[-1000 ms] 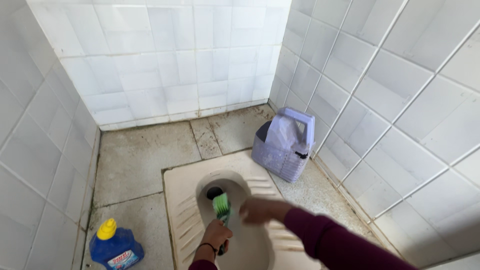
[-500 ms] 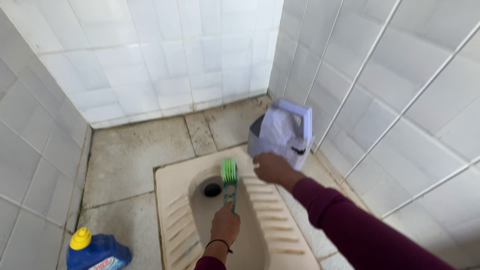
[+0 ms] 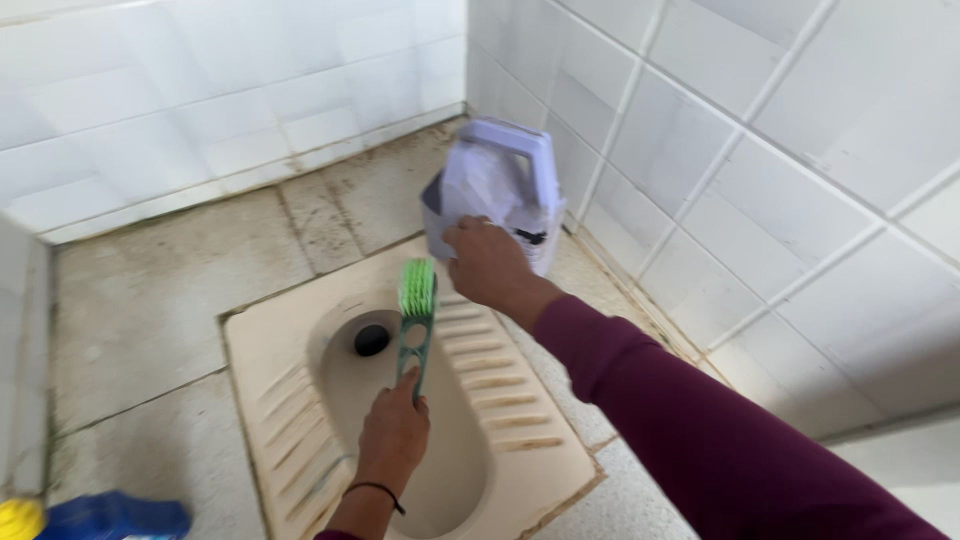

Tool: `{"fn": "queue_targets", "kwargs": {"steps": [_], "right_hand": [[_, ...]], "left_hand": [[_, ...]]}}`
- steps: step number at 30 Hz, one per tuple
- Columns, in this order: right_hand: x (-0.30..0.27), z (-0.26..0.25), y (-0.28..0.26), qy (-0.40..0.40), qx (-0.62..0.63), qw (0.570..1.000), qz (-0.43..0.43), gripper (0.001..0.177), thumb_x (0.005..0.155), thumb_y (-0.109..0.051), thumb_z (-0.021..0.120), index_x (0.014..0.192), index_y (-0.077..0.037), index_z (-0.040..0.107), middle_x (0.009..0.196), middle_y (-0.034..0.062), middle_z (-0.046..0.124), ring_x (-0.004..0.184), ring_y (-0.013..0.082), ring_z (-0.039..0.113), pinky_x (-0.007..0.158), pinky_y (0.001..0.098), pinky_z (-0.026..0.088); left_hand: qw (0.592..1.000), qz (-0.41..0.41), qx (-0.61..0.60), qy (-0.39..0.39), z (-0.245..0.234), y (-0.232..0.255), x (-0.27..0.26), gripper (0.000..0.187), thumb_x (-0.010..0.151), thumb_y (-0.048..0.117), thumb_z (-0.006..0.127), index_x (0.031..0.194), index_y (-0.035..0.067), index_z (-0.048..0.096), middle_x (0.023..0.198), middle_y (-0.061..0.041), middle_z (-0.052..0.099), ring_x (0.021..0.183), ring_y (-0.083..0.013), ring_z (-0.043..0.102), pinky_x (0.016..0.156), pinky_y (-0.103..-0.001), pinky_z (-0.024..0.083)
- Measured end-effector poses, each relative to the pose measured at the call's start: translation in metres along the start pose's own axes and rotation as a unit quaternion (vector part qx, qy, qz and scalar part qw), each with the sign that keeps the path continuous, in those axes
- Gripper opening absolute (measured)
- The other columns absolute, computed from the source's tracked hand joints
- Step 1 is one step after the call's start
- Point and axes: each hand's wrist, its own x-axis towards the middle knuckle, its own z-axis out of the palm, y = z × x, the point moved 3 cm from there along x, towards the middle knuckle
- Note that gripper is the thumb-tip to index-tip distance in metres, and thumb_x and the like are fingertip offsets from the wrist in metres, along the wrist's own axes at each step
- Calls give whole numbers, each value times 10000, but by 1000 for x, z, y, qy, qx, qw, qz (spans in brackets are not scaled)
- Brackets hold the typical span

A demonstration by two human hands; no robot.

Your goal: The person scrubs a squat toilet with a green brush and repeatedly pours water from a purple container to rinse the bowl. The person continues scrubbing different areas of the toilet throughout the clip.

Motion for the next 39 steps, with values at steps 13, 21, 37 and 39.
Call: {"fn": "queue_targets", "kwargs": {"steps": [13, 21, 37, 39], "right_hand": [[38, -13, 41, 136, -162, 977, 36, 702, 852, -107, 573, 1504, 52, 366, 1591, 249, 323, 1530, 373, 265, 1251, 534, 199], [44, -16, 44, 195, -111, 973, 55, 705, 829, -27, 558, 1505, 37, 371, 1667, 274, 199, 1554, 378, 245, 1242, 530, 235], [61, -21, 134, 177, 187, 929, 266, 417, 766, -187, 759, 1157, -56, 697, 1018, 167, 751, 983, 327, 728, 896, 406, 562], [55, -19, 122, 172, 252, 925, 227, 417, 738, -207, 771, 1125, -65, 714, 972, 162, 766, 906, 301, 756, 848, 385, 586]], "left_hand": [[998, -20, 38, -37, 35, -7, 40, 576, 1003, 270, 538, 1563, 324, 417, 1221, -170, 721, 1130, -392, 695, 1003, -522, 547], [986, -71, 81, -127, 31, -12, 70, 582, 1065, 315, 461, 1625, 293, 309, 1181, -103, 753, 1058, -312, 742, 951, -490, 604], [992, -40, 77, -92, 40, -19, 59, 598, 1039, 298, 505, 1612, 279, 334, 1276, -139, 718, 1162, -343, 700, 1034, -482, 557], [994, -25, 92, -61, 33, -15, 51, 596, 1023, 300, 517, 1597, 285, 358, 1303, -144, 702, 1206, -358, 662, 1066, -495, 520]]}}
